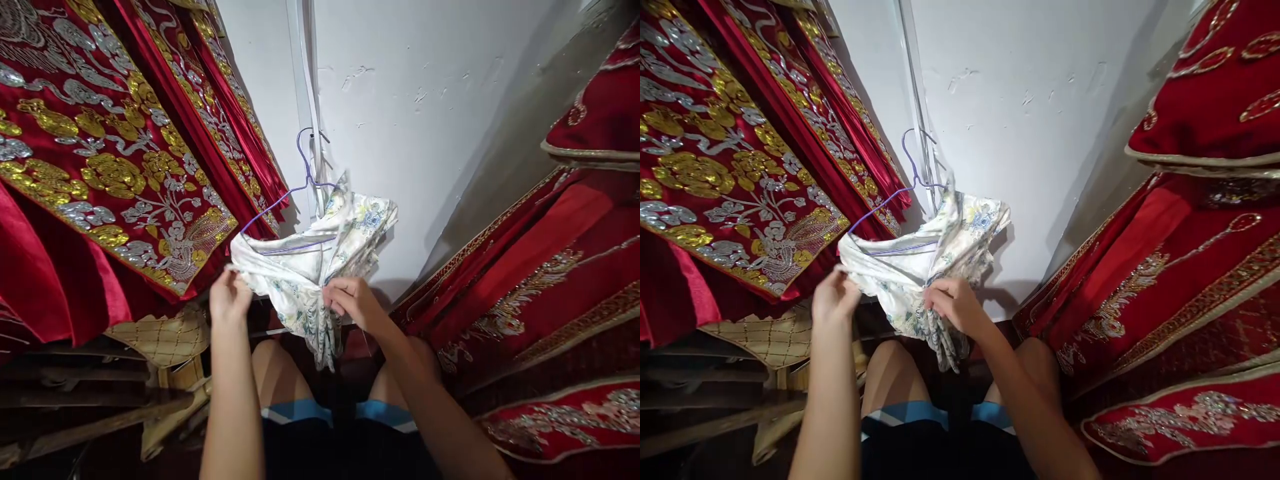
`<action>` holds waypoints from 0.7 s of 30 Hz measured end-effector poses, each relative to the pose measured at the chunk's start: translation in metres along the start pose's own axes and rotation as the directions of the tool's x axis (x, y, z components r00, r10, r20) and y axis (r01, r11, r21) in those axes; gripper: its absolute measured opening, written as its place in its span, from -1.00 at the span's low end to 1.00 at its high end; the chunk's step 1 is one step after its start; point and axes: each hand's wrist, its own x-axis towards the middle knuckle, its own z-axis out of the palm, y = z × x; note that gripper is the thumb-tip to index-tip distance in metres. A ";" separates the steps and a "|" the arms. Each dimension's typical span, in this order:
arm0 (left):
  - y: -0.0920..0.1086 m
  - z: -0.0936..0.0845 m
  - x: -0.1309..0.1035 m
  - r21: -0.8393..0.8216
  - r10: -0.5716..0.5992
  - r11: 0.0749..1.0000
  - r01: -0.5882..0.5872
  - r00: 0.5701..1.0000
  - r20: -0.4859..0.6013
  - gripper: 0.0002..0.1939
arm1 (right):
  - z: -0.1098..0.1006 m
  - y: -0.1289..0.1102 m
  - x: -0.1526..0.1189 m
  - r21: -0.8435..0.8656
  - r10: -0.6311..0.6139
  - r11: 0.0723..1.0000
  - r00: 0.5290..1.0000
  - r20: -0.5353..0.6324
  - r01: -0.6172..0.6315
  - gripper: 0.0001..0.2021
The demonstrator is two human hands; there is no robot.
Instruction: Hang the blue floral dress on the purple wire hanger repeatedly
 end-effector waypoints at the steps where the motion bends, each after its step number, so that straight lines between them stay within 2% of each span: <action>1: -0.015 -0.005 -0.010 -0.015 -0.066 0.998 0.066 0.997 -0.033 -0.78 | 0.001 0.003 -0.003 0.017 0.006 1.000 1.000 -0.007 -0.005 -0.69; 3: -0.043 -0.010 -0.033 -0.038 -0.152 0.988 0.151 0.987 -0.047 -0.79 | 0.001 0.013 -0.011 0.074 0.005 0.997 0.998 -0.070 0.000 -0.68; 5: -0.065 -0.011 -0.055 -0.040 -0.159 0.987 0.158 0.986 -0.042 -0.84 | -0.004 0.027 -0.024 0.164 0.002 0.986 0.980 -0.200 0.031 -0.66; 7: -0.080 -0.014 -0.072 0.019 -0.086 0.996 0.086 0.996 -0.018 -0.91 | -0.012 0.041 -0.041 0.250 0.022 0.966 0.939 -0.344 0.069 -0.65; 9: -0.088 -0.017 -0.082 0.162 0.007 0.987 -0.015 0.999 0.053 -0.86 | -0.021 0.052 -0.061 0.275 0.061 0.959 0.899 -0.434 0.068 -0.64; 11: -0.089 -0.019 -0.090 0.288 0.053 0.953 -0.099 0.985 0.162 -0.74 | -0.031 0.060 -0.079 0.210 0.097 0.978 0.891 -0.443 -0.002 -0.64; 13: -0.085 -0.015 -0.100 0.301 0.037 0.946 -0.123 0.960 0.276 -0.67 | -0.041 0.063 -0.093 0.071 0.170 0.985 0.928 -0.330 -0.155 -0.61; 15: -0.079 -0.006 -0.116 0.245 -0.023 0.966 -0.081 0.917 0.398 -0.67 | -0.047 0.065 -0.101 -0.087 0.275 0.952 0.945 -0.175 -0.294 -0.57; 17: -0.076 0.008 -0.137 0.217 -0.088 0.976 -0.033 0.846 0.526 -0.68 | -0.048 0.064 -0.101 -0.159 0.305 0.932 0.943 -0.134 -0.324 -0.57; 19: -0.075 0.021 -0.160 0.251 -0.127 0.966 -0.056 0.745 0.655 -0.69 | -0.043 0.062 -0.096 -0.095 0.265 0.951 0.935 -0.234 -0.293 -0.56; 21: -0.074 0.032 -0.179 0.327 -0.160 0.932 -0.156 0.630 0.760 -0.71 | -0.031 0.060 -0.088 0.074 0.286 0.958 0.904 -0.318 -0.277 -0.44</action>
